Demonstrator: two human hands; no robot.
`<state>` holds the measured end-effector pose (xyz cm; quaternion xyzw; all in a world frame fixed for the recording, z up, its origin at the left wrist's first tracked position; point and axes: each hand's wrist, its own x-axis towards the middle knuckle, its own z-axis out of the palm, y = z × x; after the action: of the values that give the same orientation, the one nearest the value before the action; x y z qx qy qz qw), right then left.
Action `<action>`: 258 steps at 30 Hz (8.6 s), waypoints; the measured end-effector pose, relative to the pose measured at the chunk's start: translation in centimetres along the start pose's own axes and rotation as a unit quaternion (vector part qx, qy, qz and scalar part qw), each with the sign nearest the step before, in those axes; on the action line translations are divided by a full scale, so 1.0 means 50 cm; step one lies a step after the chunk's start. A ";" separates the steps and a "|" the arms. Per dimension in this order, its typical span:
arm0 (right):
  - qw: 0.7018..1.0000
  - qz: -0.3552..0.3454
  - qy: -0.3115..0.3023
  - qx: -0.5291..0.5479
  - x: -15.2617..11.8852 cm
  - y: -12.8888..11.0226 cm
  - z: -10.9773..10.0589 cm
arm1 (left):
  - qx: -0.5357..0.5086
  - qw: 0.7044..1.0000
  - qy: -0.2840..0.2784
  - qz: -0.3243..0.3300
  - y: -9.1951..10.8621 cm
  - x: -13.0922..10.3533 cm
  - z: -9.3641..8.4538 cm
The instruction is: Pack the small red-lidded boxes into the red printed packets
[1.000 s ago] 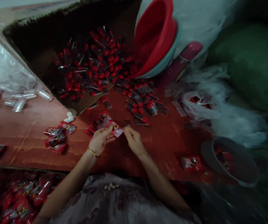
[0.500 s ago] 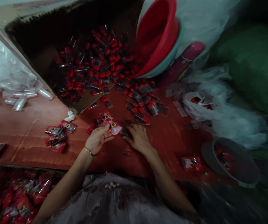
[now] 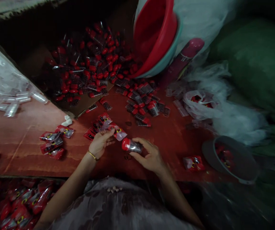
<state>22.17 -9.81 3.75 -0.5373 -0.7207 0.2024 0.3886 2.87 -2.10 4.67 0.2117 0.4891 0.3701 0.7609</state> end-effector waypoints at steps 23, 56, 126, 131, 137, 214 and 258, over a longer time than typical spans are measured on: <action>0.994 0.004 0.087 -0.064 0.030 -0.017 0.043 | -0.022 0.996 -0.001 0.089 -0.039 -0.022 0.037; 0.894 0.239 -0.065 0.375 0.079 -0.062 0.112 | 0.005 0.992 0.011 0.129 -0.039 -0.029 -0.024; 0.956 -0.026 0.085 -0.279 0.033 0.132 0.056 | 0.670 0.645 0.130 0.344 0.057 0.096 -0.047; 0.959 -0.035 0.111 -0.259 0.036 0.132 0.058 | 0.737 0.579 0.116 0.328 0.032 0.125 -0.060; 0.979 -0.005 0.141 -0.144 0.055 0.061 0.059 | 0.649 0.641 0.136 0.387 0.004 0.091 -0.046; 0.943 0.225 -0.036 0.242 -0.006 -0.015 0.005 | 0.081 0.989 -0.037 0.120 -0.022 -0.015 0.034; 0.990 0.120 0.067 0.002 0.077 -0.005 0.103 | -0.112 0.983 0.083 0.121 -0.042 -0.066 -0.085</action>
<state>17.56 -5.67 2.08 -0.6319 -0.6226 0.2122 0.4100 -1.01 -6.15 3.31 0.1518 0.4766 0.5280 0.6863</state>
